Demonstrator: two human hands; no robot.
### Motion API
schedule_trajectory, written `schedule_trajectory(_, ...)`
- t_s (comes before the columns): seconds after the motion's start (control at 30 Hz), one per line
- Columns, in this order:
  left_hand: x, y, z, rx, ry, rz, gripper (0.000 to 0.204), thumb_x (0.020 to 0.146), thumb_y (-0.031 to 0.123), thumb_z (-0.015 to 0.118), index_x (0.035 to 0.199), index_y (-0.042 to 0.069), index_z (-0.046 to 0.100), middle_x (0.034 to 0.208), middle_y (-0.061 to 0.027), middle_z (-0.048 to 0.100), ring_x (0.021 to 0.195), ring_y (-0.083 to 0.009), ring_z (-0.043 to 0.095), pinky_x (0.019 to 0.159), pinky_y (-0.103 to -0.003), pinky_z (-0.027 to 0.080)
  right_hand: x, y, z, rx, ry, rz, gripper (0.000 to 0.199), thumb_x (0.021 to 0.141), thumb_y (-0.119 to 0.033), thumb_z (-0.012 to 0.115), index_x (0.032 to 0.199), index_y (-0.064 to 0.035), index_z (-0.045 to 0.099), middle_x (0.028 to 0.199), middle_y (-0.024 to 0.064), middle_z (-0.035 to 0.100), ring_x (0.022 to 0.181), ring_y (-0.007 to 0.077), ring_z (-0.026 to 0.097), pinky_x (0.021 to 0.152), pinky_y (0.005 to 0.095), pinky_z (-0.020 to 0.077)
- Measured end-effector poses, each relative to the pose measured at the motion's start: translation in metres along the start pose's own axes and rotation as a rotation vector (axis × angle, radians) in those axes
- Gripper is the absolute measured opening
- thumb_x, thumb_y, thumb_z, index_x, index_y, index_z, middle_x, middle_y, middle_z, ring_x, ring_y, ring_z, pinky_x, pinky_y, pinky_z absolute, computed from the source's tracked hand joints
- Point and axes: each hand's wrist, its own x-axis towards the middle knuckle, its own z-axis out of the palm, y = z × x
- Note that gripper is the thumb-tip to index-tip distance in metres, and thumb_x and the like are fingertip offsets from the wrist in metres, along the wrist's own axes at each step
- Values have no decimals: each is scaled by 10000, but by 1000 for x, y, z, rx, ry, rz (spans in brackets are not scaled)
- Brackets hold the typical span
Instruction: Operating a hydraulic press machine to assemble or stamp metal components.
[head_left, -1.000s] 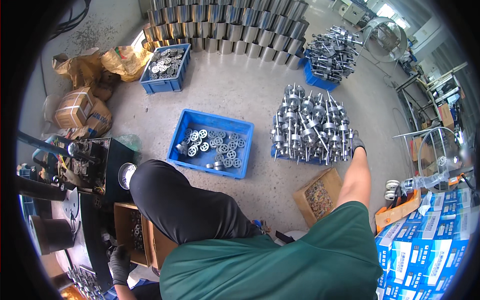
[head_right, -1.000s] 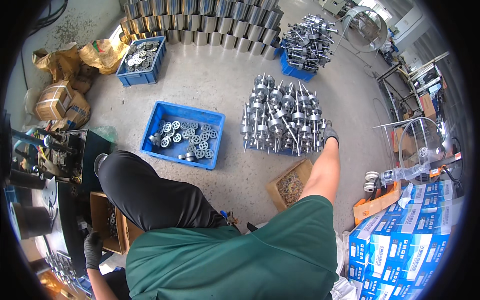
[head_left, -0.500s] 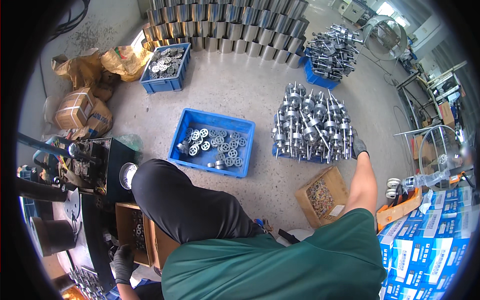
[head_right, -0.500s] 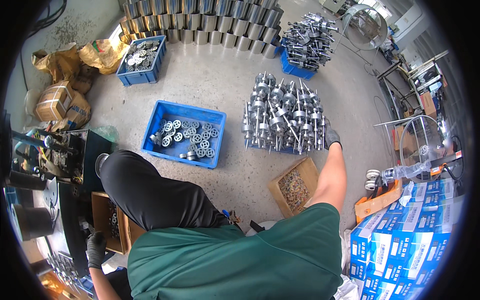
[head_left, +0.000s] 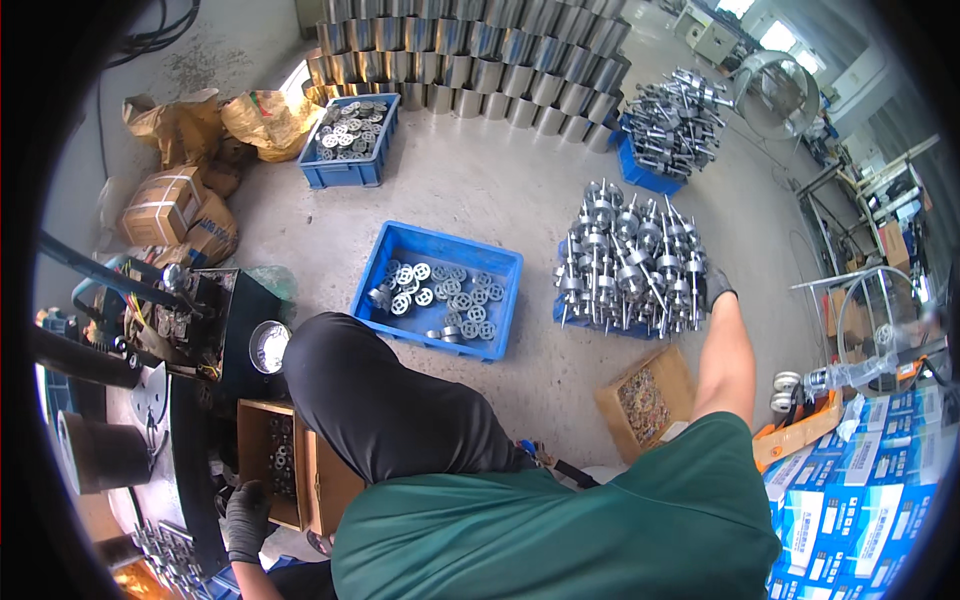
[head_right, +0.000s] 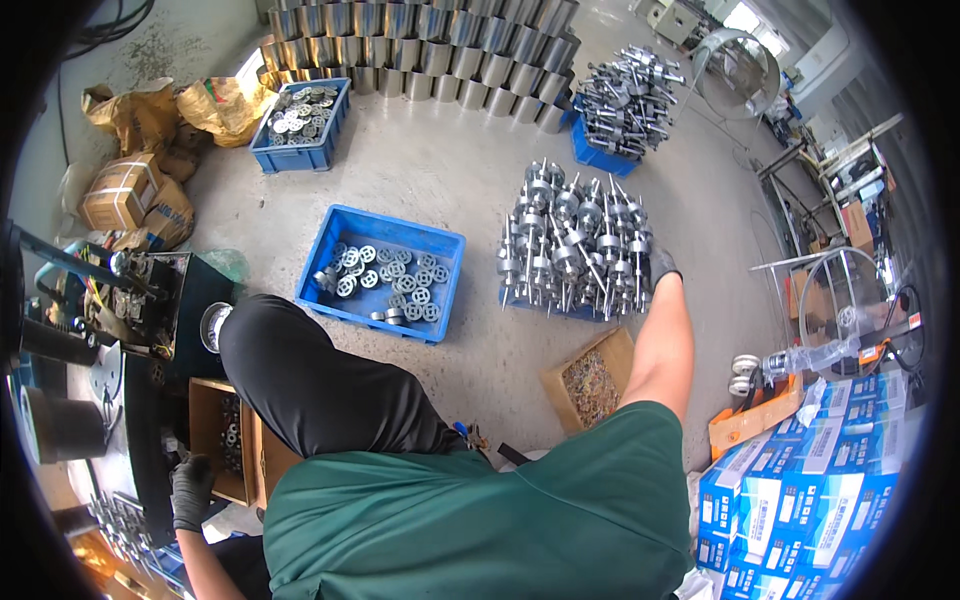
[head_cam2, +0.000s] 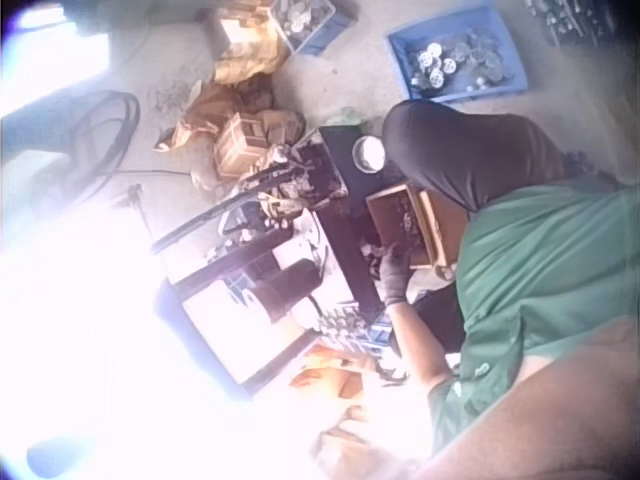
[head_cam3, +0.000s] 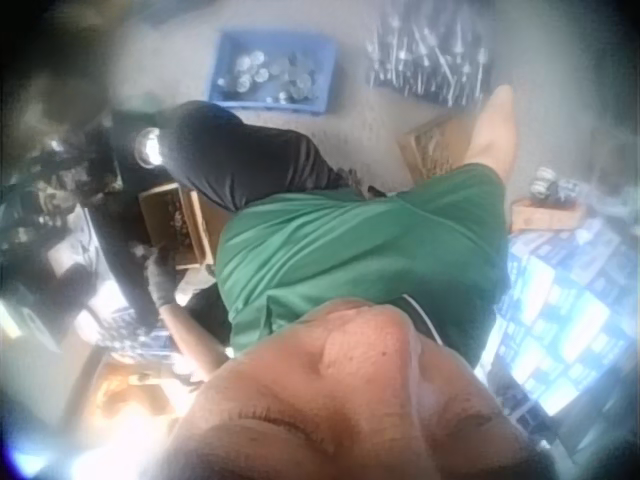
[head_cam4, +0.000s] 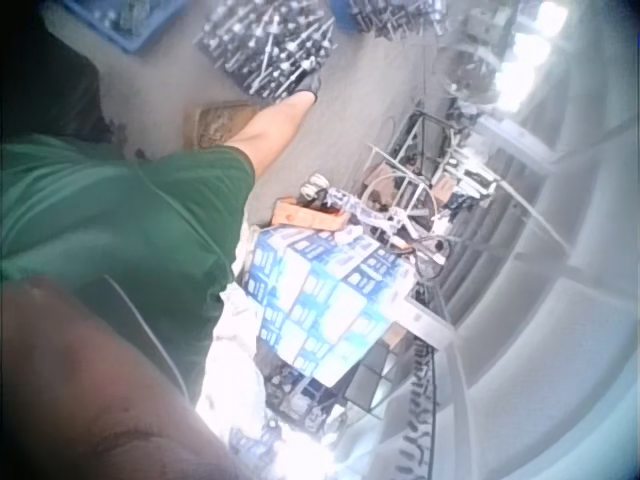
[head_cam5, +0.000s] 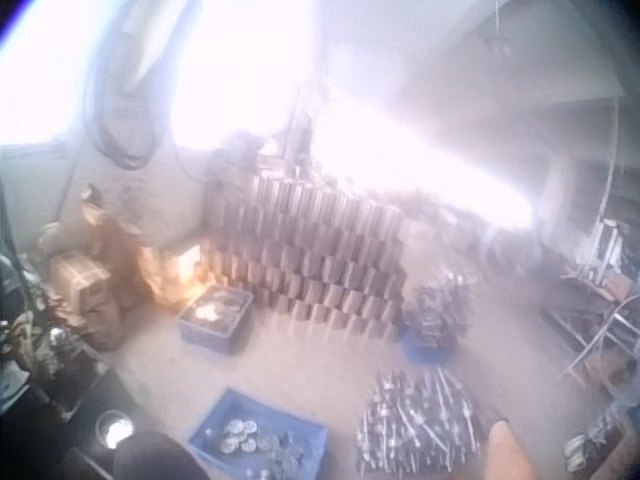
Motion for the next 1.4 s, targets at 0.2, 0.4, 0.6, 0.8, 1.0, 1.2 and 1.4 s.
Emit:
schedule_trajectory(0.2, -9, -20, 13, -121, 38, -91, 216, 920, 94, 681, 1122, 21, 707, 1018, -198, 713, 936, -357, 705, 831, -430, 556, -45, -14, 28, 449, -141, 46, 428, 964, -541, 539, 851, -162, 700, 735, 98, 704, 618, 322, 642, 636, 526, 549)
schedule_trajectory(0.4, -9, -29, 23, -227, -35, -138, 211, 911, 64, 692, 1118, 23, 703, 1003, -188, 711, 887, -335, 701, 810, -409, 558, 21, -6, 27, 497, 1, 26, 358, 981, -443, 512, 854, -166, 702, 738, 99, 699, 574, 287, 622, 583, 475, 532)
schedule_trajectory(0.6, -4, -34, 25, -194, -44, -136, 209, 894, 39, 684, 1102, 18, 699, 1004, -176, 712, 897, -328, 697, 802, -406, 555, 34, 0, 29, 328, 166, -12, 380, 978, -446, 504, 878, -144, 713, 768, 99, 699, 596, 274, 613, 619, 468, 517)
schedule_trajectory(0.8, -3, -53, 34, -43, -30, -33, 222, 908, 97, 676, 1118, 28, 698, 1022, -187, 700, 894, -344, 688, 806, -414, 549, -27, -19, 32, 193, 3, -31, 574, 948, -632, 519, 1034, -111, 744, 920, 152, 723, 757, 312, 647, 741, 507, 533)
schedule_trajectory(1.0, -6, -61, 35, -2, -51, 77, 219, 904, 89, 678, 1112, 28, 708, 1022, -199, 703, 912, -358, 694, 813, -419, 551, -52, -25, 22, -530, 385, -266, 1301, 689, -894, 656, 1563, 31, 385, 1522, 329, 492, 1440, 437, 477, 1174, 515, 395)
schedule_trajectory(1.2, -2, -49, 29, 67, -46, 137, 231, 882, 82, 693, 1107, 33, 714, 1022, -196, 709, 924, -371, 695, 833, -426, 551, -58, -36, 17, -679, 341, -301, 1182, 750, -871, 611, 1465, 65, 509, 1414, 326, 593, 1317, 392, 605, 1113, 467, 450)
schedule_trajectory(1.4, -5, -19, 16, -162, -28, -100, 214, 875, 76, 699, 1083, 28, 715, 1009, -191, 720, 939, -381, 696, 850, -430, 550, -50, -44, 13, -778, 344, -271, 977, 842, -802, 567, 1391, 4, 617, 1414, 280, 613, 1343, 392, 584, 1126, 474, 440)
